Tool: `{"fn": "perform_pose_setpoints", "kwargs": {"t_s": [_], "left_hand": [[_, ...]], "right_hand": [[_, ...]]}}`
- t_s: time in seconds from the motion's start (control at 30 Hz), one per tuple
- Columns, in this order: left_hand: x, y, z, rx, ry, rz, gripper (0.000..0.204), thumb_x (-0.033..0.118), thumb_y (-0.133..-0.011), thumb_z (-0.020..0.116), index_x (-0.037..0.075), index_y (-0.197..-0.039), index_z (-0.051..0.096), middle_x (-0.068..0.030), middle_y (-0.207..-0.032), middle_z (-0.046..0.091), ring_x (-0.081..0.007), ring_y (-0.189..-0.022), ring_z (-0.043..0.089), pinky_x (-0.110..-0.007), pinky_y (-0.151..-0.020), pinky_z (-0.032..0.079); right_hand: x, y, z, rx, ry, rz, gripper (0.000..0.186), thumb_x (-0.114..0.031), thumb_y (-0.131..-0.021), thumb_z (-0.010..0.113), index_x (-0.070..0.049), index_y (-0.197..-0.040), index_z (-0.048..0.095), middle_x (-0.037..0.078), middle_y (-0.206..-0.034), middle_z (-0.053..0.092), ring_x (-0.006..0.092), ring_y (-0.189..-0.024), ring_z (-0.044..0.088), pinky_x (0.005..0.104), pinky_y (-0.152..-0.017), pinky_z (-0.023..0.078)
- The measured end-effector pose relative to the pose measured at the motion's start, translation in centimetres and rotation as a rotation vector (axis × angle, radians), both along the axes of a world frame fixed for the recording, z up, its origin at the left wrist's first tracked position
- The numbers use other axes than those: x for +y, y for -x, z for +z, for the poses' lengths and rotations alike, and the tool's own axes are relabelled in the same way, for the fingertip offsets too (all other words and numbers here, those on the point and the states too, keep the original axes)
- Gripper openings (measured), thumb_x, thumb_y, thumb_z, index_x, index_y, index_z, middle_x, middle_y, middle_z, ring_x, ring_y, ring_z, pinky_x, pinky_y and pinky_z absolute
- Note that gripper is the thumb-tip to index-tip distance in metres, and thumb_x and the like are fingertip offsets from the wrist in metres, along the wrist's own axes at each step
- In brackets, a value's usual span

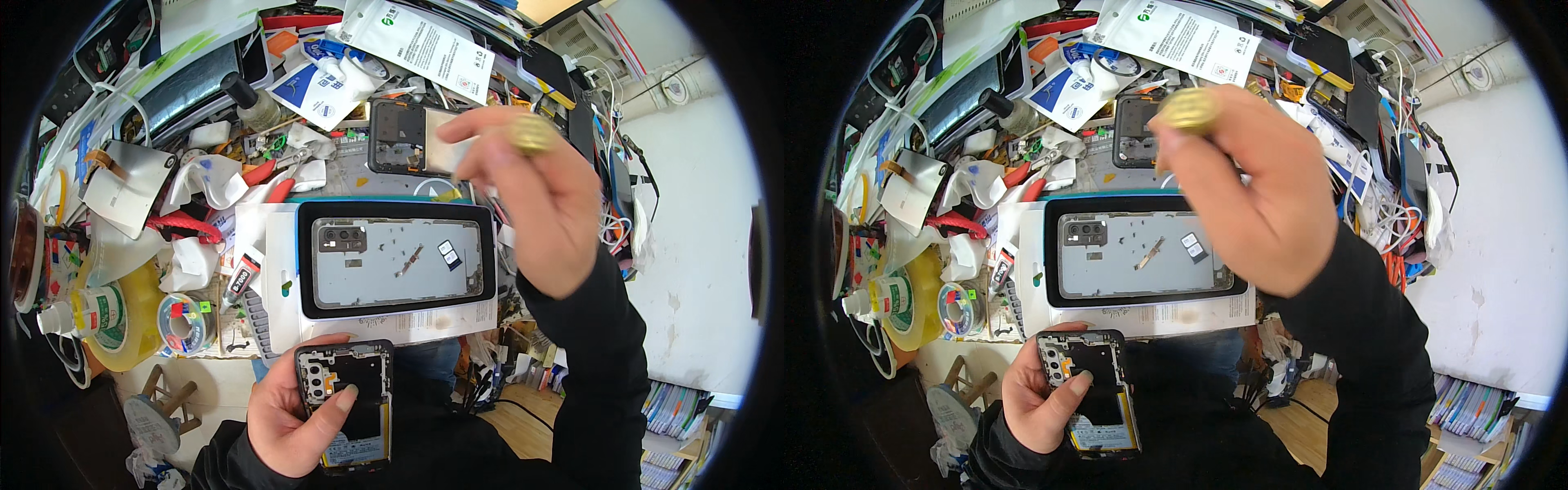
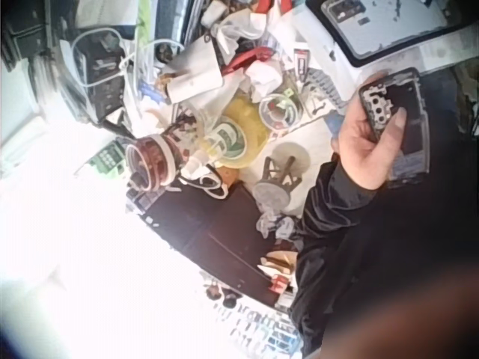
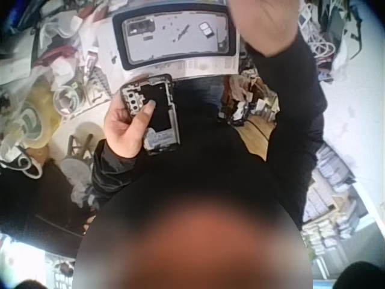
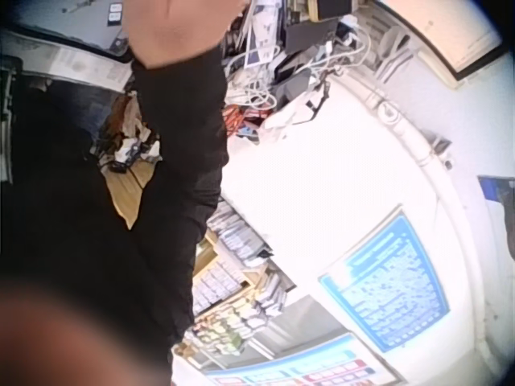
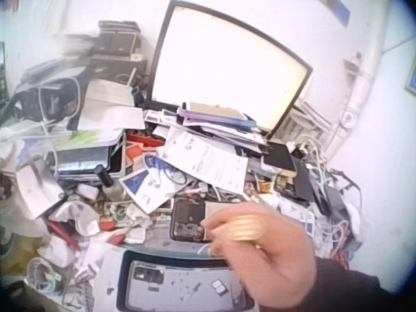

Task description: The person reassembles a disassembled smartphone on a cluttered workbench. They use a screwdriver to fasten screws, align and press the back cover into place, and insert a SIM card into the tray. The phone remains open at the end of the clip.

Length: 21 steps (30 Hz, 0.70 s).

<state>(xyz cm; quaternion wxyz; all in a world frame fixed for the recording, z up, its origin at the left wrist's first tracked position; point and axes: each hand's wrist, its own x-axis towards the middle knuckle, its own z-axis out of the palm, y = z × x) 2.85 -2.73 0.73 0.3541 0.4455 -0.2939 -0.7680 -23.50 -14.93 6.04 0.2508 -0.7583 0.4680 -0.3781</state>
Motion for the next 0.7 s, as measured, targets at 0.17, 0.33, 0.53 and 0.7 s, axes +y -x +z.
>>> {"fn": "perform_pose_setpoints", "kwargs": {"t_s": [0.17, 0.33, 0.53, 0.7], "left_hand": [[-0.2, 0.2, -0.4, 0.068, -0.017, -0.007, 0.049, -0.003, -0.093, 0.062, -0.007, -0.14, 0.048, -0.0153, -0.123, 0.069, -0.0169, -0.108, 0.068, -0.03, -0.099, 0.051], [-0.1, 0.2, -0.6, 0.071, -0.009, -0.019, 0.047, -0.004, -0.094, 0.061, -0.007, -0.139, 0.049, -0.0154, -0.124, 0.069, -0.0172, -0.109, 0.068, -0.031, -0.1, 0.051], [0.0, 0.2, -1.0, 0.138, 0.016, -0.015, 0.046, -0.006, -0.098, 0.062, -0.007, -0.142, 0.047, -0.0109, -0.126, 0.068, -0.0115, -0.112, 0.064, -0.027, -0.099, 0.049], [0.0, 0.1, -1.2, 0.165, 0.012, -0.015, 0.047, -0.007, -0.098, 0.061, -0.007, -0.143, 0.047, -0.0106, -0.126, 0.067, -0.0117, -0.113, 0.063, -0.026, -0.1, 0.048]], "right_hand": [[2.6, 0.2, 0.7, -0.156, -0.203, -0.132, 0.024, -0.018, -0.111, 0.046, 0.002, -0.116, 0.057, 0.017, -0.105, 0.07, 0.0149, -0.076, 0.064, 0.025, -0.075, 0.053], [3.2, -1.2, -0.2, -0.309, -0.324, -0.172, 0.031, -0.007, -0.107, 0.053, 0.001, -0.133, 0.04, 0.025, -0.109, 0.073, 0.0282, -0.085, 0.076, 0.0347, -0.077, 0.063], [3.4, -2.4, -1.3, -0.261, -0.282, 0.005, 0.025, -0.004, -0.108, 0.047, 0.004, -0.13, 0.041, 0.022, -0.115, 0.065, 0.0313, -0.108, 0.071, 0.0403, -0.084, 0.065], [3.4, -3.0, -1.7, -0.273, -0.299, 0.026, 0.023, -0.003, -0.108, 0.045, 0.005, -0.129, 0.042, 0.019, -0.115, 0.061, 0.0316, -0.112, 0.07, 0.0415, -0.085, 0.066]]}}
